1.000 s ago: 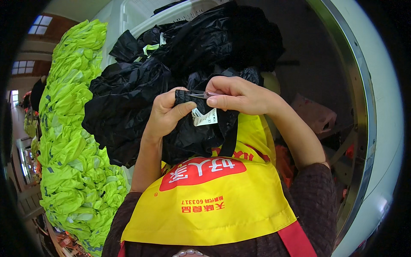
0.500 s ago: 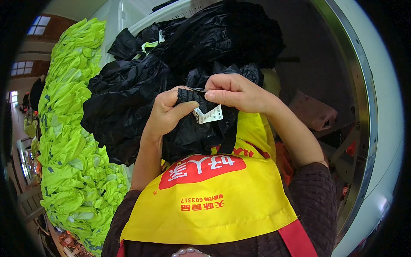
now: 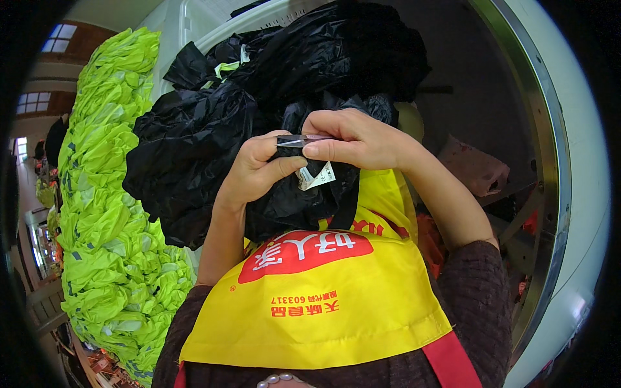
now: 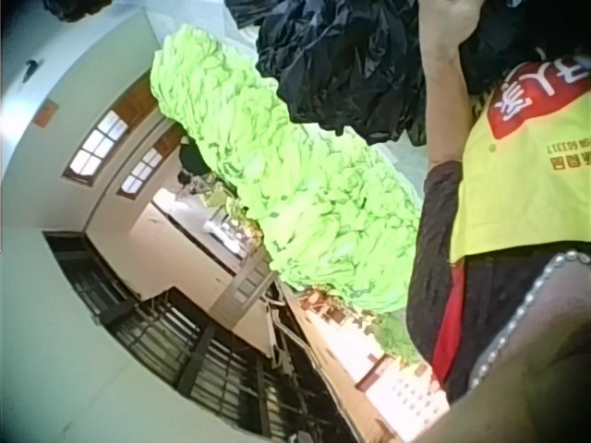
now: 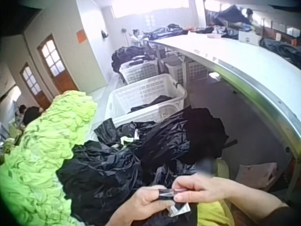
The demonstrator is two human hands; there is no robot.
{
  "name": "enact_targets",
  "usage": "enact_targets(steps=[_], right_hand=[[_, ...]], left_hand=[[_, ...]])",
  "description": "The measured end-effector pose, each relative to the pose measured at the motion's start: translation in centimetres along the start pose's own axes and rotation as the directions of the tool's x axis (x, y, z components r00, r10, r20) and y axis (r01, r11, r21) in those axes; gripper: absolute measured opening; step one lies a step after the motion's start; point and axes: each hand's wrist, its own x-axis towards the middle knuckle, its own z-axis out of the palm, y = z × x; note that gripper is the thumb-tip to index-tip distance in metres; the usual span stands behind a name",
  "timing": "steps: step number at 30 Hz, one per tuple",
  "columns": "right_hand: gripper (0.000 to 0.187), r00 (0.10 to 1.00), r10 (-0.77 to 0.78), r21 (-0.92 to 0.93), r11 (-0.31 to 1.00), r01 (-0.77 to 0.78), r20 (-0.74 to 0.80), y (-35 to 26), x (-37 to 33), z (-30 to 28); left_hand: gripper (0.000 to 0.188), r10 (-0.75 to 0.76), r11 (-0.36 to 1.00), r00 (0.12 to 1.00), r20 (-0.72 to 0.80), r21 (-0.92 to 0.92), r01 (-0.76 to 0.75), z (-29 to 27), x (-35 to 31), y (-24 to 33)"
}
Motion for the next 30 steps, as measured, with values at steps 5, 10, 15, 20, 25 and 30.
enact_targets(steps=[5,10,15,20,25,30], right_hand=[[0.026,0.978,0.111,0.241,0.968,-0.067,-0.176,0.6,0.0,0.9],[0.017,0.911,0.12,0.421,0.905,0.064,-0.395,0.1,0.9,1.4],[0.012,0.933,-0.063,0.193,0.971,0.139,-0.354,-0.8,2.3,3.0],[0.018,0.808,0.106,0.289,0.954,0.083,-0.58,-0.3,2.7,2.5],[0.02,0.914,0.161,0.437,0.899,0.02,-0.372,-1.7,1.8,1.9],[0.011,0.92,0.064,0.132,0.991,-0.014,-0.386,-2.4,1.9,3.1]], left_hand=[[0.009,0.012,0.999,0.999,0.04,0.048,-0.014,-0.1,0.1,0.1],[0.009,0.013,0.999,1.0,0.026,0.043,-0.014,-0.1,0.0,-0.2],[0.008,0.056,0.993,0.998,-0.01,0.109,-0.054,-0.1,-0.1,0.1],[0.008,0.055,0.998,0.992,-0.115,0.011,-0.054,-0.2,-0.4,-0.2],[0.009,0.003,1.0,0.997,-0.075,-0.027,-0.005,-0.5,-0.9,-0.5],[0.012,0.038,0.998,0.993,-0.113,0.047,-0.033,-0.6,-0.7,-0.7]])
